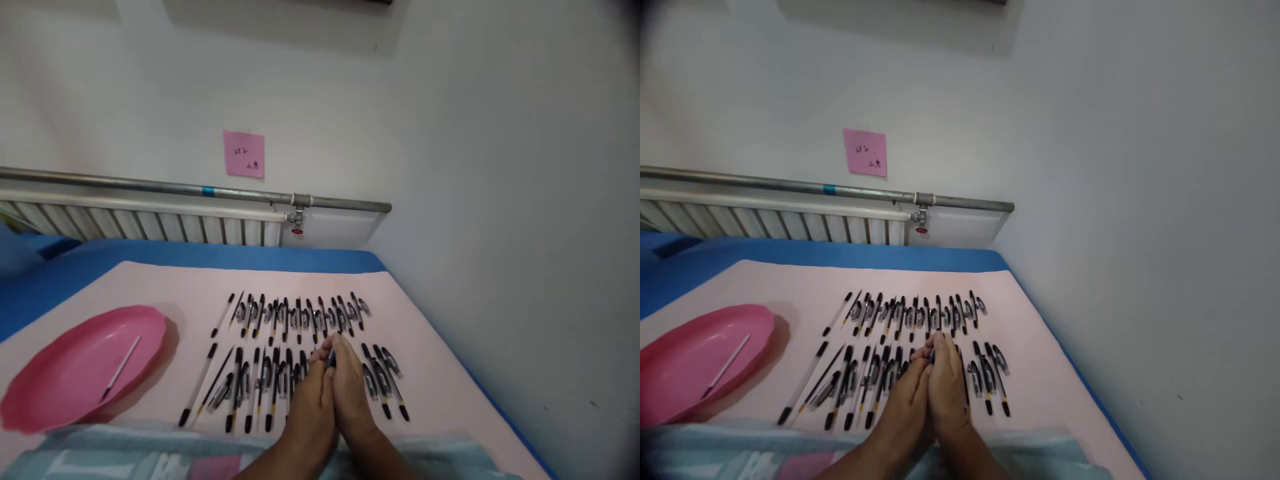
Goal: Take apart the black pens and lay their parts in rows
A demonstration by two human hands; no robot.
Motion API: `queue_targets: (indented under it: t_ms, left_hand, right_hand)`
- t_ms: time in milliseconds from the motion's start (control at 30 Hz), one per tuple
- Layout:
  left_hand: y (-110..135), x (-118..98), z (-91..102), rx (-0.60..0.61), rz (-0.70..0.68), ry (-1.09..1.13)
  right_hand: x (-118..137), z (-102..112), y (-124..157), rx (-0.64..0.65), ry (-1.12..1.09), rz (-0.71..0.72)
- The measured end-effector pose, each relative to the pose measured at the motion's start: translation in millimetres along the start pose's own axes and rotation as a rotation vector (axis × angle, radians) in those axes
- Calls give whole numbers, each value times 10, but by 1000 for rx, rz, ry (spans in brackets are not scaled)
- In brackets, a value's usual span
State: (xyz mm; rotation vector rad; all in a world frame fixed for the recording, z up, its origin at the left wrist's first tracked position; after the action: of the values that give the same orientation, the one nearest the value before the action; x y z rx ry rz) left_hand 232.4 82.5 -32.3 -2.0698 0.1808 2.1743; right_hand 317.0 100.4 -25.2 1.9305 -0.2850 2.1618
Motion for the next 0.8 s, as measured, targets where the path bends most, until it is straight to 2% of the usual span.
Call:
queue_targets:
  t_ms: [233,333,400,467,567,633,667,733,800]
  left_hand:
    - [-30,60,-24,-3,28,39]
    - [-22,51,-9,5,50,12]
    - [10,87,21,12,116,-19]
    - [48,125,61,31,171,-48]
    - [57,124,173,25,159,-76]
    - [37,122,268,-10,145,-63]
    - [26,128,303,-25,147,-51]
    - [12,134,340,-40,151,-28]
    - [9,107,327,-28,127,-29]
  right_hand:
    - [-43,-7,-27,-15,-20,10]
    - [-91,-15,-96,-10,-132,4]
    - [-125,73,-172,-58,-289,-22]
    - [-134,253,-247,-149,-461,-39]
    - [-76,507,-302,-227,-612,-19]
    - [-23,516,-290,-163,-596,-17]
    - [-10,453,-268,-96,-554,-30]
    - [-10,235,-186,77,-434,-65]
    - [-42,36,-88,198,-338,-89]
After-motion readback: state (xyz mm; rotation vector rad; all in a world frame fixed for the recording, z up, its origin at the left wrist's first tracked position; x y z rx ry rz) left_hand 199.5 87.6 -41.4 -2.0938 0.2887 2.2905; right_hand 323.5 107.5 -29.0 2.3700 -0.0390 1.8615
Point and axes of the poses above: each hand's wrist, its own y-axis away from the middle knuckle, its own z-axis out of the back of the hand, x = y × z, the point moved 10 cm from there along -y, towards the middle knuckle
